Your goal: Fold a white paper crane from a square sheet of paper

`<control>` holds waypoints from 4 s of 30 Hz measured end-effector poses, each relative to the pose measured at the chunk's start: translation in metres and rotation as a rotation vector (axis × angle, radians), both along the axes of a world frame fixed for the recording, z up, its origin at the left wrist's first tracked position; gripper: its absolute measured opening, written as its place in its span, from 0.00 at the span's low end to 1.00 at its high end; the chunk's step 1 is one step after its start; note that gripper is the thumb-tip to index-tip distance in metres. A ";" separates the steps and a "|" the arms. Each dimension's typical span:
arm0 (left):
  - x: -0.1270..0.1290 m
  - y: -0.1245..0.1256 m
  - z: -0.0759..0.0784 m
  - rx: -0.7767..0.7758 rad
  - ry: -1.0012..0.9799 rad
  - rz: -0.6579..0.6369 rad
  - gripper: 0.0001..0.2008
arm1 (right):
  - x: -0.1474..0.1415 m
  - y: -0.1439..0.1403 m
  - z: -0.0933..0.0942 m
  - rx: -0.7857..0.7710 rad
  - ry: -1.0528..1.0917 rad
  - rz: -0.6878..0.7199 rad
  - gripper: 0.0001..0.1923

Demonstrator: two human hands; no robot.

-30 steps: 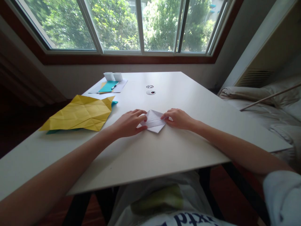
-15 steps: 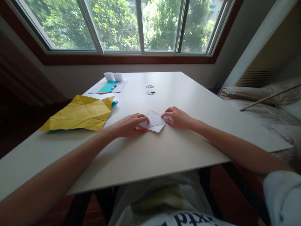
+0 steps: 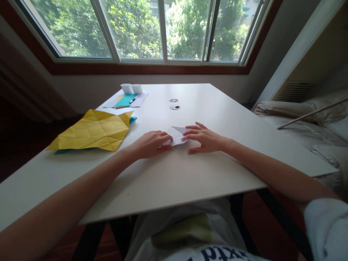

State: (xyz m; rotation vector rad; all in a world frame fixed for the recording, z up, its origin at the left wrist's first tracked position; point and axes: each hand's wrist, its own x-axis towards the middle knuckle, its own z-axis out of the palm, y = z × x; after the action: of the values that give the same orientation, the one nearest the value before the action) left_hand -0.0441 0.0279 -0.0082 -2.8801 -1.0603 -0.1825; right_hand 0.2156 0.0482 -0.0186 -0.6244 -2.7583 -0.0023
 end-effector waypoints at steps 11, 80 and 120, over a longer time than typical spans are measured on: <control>0.001 0.003 -0.005 0.004 -0.302 0.008 0.18 | -0.007 0.000 0.006 0.012 0.393 -0.174 0.10; 0.003 0.001 -0.008 -0.110 -0.205 -0.039 0.16 | 0.016 0.016 0.010 -0.127 -0.018 0.013 0.22; 0.011 0.009 -0.016 -0.107 -0.353 0.137 0.12 | 0.001 0.010 0.002 -0.081 0.236 -0.151 0.11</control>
State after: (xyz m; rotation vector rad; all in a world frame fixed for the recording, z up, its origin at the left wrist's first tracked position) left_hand -0.0330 0.0364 -0.0238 -2.9222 -1.3542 -0.6657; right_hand 0.2164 0.0579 -0.0166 -0.7979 -2.4889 0.1407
